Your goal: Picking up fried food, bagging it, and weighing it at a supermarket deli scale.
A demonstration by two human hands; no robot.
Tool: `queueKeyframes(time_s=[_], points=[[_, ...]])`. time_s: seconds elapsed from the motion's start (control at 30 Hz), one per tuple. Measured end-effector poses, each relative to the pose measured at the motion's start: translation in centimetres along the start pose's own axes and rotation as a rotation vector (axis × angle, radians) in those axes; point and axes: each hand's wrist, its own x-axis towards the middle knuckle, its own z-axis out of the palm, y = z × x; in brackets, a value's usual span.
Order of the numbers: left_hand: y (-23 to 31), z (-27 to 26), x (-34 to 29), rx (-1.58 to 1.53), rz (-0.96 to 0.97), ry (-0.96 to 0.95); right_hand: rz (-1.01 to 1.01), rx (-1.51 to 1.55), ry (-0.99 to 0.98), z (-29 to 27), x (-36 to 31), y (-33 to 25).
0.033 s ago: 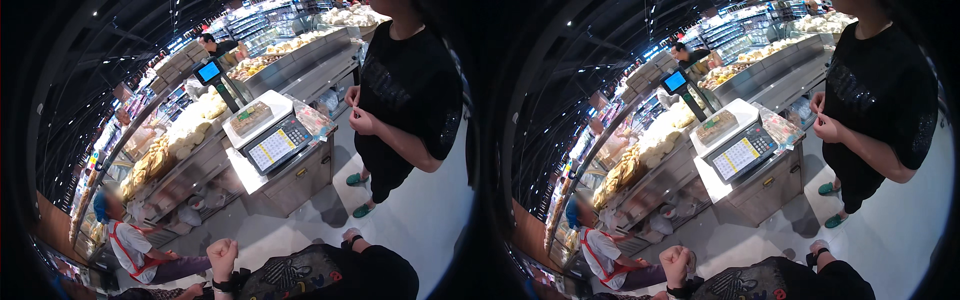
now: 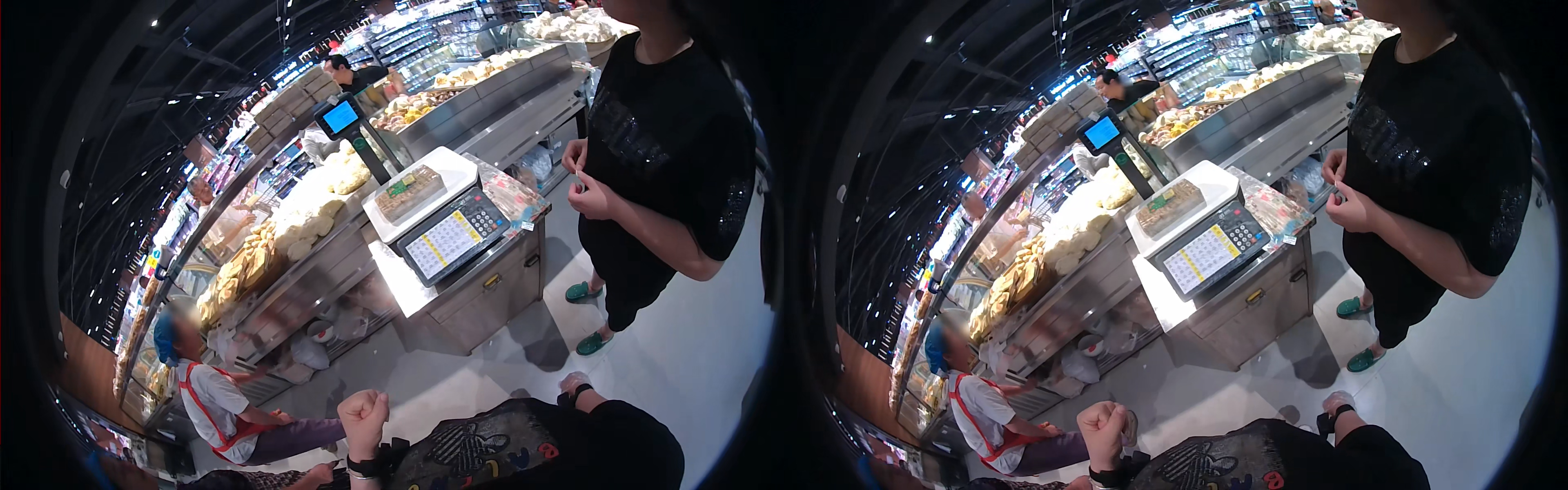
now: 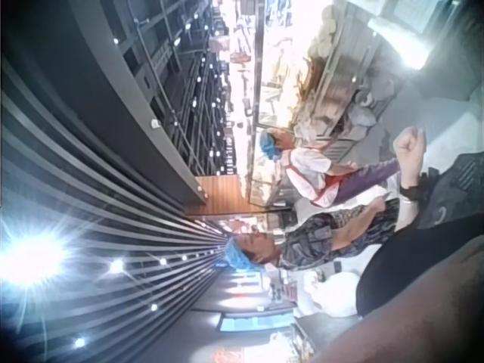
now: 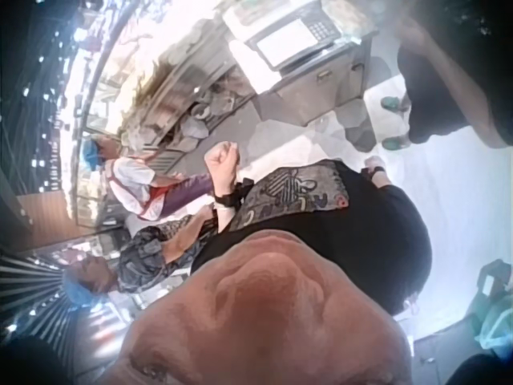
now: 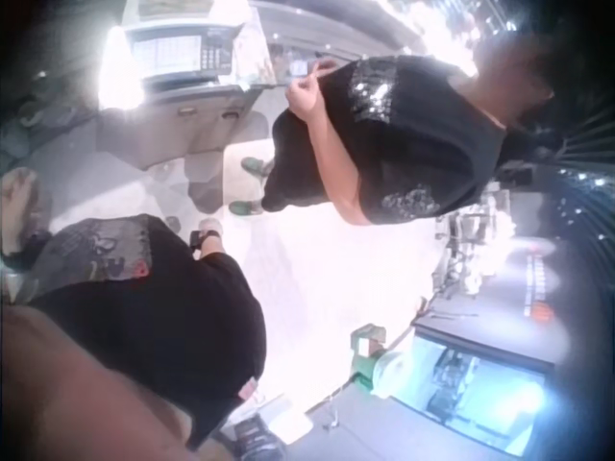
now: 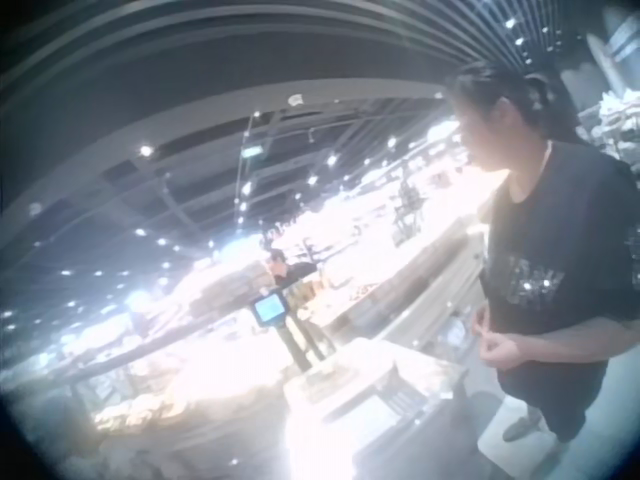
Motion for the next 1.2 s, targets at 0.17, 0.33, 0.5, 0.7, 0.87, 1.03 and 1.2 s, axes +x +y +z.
queueKeyframes(time_s=[0.17,0.33,0.5,0.7,0.87,1.03,1.2], points=[[0.4,0.1,-0.3,-0.005,-0.006,0.001,0.154,0.171,0.015,-2.3,-2.2,-1.2],[0.8,0.7,-0.2,-0.025,0.0,-0.036,0.239,0.296,0.027,0.4,-0.8,-0.2],[0.7,0.1,-0.7,-0.011,0.017,-0.039,0.115,0.123,-0.041,-0.1,-1.9,-1.3],[0.8,0.0,-1.5,-0.026,-0.016,-0.027,0.19,0.2,-0.037,2.2,-0.9,-1.7],[-0.3,-0.7,-2.3,-0.078,-0.002,0.027,0.085,0.047,-0.031,-1.6,-3.3,-1.6],[1.3,2.1,-5.1,-0.053,0.064,0.128,0.053,-0.018,-0.019,0.3,-1.2,3.6],[2.7,6.3,-9.6,0.212,-0.058,0.328,-0.077,-0.106,0.035,-0.3,2.4,8.5]])
